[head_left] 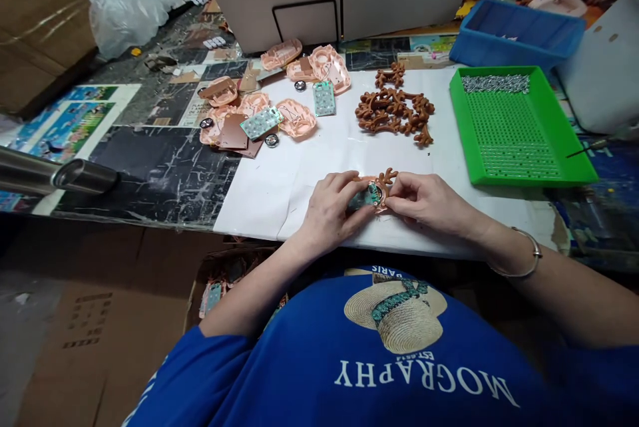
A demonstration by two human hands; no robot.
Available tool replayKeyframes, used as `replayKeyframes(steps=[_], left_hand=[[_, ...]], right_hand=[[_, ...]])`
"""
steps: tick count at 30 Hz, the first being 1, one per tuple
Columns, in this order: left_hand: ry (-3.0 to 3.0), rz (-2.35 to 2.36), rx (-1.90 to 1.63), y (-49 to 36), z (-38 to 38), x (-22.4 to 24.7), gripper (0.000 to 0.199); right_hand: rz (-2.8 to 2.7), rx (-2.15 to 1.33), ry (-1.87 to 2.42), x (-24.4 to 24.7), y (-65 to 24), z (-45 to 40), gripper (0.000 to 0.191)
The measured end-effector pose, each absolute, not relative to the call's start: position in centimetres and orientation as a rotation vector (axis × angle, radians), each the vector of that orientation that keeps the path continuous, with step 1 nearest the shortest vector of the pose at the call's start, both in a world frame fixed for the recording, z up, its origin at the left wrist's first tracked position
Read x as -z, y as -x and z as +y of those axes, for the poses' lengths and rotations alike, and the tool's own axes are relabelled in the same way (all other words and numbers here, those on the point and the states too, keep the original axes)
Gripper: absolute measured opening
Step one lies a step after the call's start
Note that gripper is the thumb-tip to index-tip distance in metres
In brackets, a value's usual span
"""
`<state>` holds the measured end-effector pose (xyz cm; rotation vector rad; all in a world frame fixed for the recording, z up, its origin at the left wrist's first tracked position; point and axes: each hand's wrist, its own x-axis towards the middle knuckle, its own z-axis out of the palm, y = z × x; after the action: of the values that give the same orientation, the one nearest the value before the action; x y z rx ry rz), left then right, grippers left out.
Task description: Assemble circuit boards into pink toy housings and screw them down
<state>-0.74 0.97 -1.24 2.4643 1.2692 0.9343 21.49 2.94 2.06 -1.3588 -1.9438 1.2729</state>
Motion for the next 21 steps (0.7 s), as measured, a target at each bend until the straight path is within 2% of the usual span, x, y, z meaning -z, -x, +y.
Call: replayKeyframes(steps=[8, 14, 16, 21], left_hand=[[-2.469, 1.232, -0.982, 0.6, 1.0, 1.4, 0.040], [-2.458, 1.254, -0.948, 0.7, 0.9, 1.3, 0.039], [-2.459, 1.260, -0.936, 0.7, 0.9, 1.2, 0.039], [-2.489, 1.247, -0.928, 0.7, 0.9, 1.2, 0.041]], right_hand=[[-2.066, -1.075, 1.418, -2.6, -22.2, 3.1, 0.027], [-2.157, -0.526, 1.431, -3.6, -21.9, 4.6, 0.023], [-2.176, -0.573, 1.367, -3.4, -21.6, 5.1, 0.023], [-2.132, -0.941, 1.312, -2.9, -20.8, 6.1, 0.017]])
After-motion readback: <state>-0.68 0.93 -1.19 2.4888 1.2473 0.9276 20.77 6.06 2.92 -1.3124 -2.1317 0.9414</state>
